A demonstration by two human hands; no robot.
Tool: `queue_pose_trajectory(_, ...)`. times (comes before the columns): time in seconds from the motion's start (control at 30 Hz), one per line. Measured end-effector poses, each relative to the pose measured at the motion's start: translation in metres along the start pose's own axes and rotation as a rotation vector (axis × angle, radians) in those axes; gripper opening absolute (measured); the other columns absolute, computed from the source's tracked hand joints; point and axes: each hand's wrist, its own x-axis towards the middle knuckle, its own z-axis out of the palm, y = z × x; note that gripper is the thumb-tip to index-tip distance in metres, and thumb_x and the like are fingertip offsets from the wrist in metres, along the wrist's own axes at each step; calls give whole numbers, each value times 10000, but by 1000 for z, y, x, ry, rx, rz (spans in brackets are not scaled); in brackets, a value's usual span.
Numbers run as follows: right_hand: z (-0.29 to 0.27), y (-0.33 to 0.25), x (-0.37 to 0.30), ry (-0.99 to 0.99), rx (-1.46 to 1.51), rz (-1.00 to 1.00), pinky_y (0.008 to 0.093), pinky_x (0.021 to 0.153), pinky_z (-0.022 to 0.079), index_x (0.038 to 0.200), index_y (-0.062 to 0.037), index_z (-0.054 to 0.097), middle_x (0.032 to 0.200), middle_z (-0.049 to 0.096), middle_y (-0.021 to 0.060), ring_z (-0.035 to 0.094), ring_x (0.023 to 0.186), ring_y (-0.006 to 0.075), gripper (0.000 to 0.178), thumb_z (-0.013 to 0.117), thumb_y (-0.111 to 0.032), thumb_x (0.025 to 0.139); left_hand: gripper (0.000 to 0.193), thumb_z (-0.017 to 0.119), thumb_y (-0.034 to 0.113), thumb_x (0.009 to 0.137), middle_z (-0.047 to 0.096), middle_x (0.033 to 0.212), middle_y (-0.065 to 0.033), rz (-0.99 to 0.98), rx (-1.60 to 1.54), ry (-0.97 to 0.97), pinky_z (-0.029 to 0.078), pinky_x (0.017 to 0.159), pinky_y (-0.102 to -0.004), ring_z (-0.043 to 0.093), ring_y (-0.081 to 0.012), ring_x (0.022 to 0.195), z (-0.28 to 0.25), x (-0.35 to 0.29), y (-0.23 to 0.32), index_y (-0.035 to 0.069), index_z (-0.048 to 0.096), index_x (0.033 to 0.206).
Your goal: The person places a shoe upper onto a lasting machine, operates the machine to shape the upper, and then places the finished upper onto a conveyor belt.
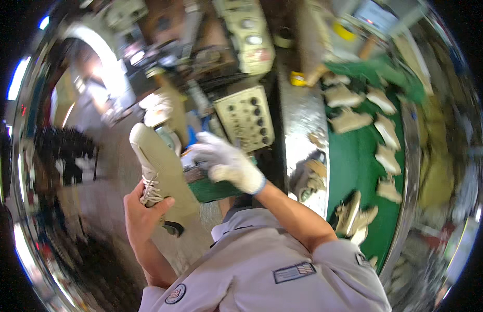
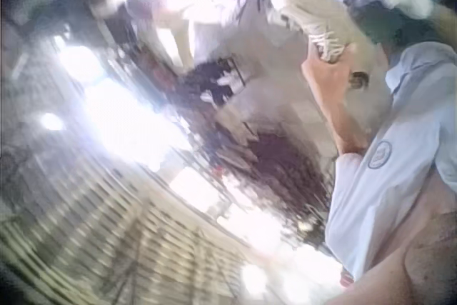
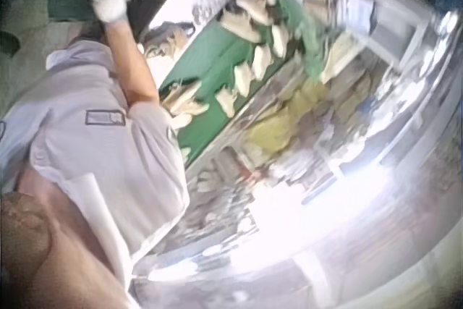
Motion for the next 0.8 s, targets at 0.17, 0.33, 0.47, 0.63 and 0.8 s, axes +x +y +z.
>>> queue_pose_trajectory(0.17, -93, -17, -60, 278, 396, 143, 332, 906, 526, 1273, 32, 638, 1116, 711, 71, 653, 1006, 156, 576, 832, -230, 798, 355, 626, 116, 912, 692, 1172, -143, 359, -186, 261, 501, 930, -343, 661, -262, 1036, 64, 28, 4, -48, 654, 1226)
queue_pose_trajectory(0.33, -273, -67, -272, 1084, 41, 314, 343, 834, 555, 1084, 18, 753, 1006, 744, 93, 689, 890, 166, 442, 849, -303, 796, 668, 697, 429, 936, 709, 1147, -170, 240, 238, 713, 563, 813, -323, 693, -235, 967, 32, 115, -88, -61, 570, 1372)
queue_pose_trajectory(0.47, -356, -73, -409, 1444, -238, 651, 369, 883, 545, 1162, 22, 723, 1086, 739, 140, 701, 959, 238, 621, 841, -439, 763, 562, 714, 441, 913, 706, 980, -137, 248, 226, 618, 534, 716, -343, 666, -210, 859, 78, 175, -118, -70, 669, 1144)
queue_pose_trajectory(0.63, -503, -42, -539, 1956, -893, 896, 427, 941, 527, 1176, 59, 688, 1203, 672, 301, 663, 1108, 424, 849, 771, -649, 716, 510, 729, 401, 906, 712, 973, -146, 170, 605, 634, 546, 704, -358, 668, -222, 843, 103, 181, -129, -66, 683, 1106)
queue_pose_trajectory(0.8, -622, -24, -649, 2386, -273, 263, 410, 901, 550, 1205, 35, 683, 1152, 720, 207, 710, 1020, 323, 721, 851, -478, 727, 458, 744, 361, 898, 717, 967, -155, 98, 784, 617, 559, 693, -373, 670, -235, 827, 118, 184, -124, -61, 697, 1069)
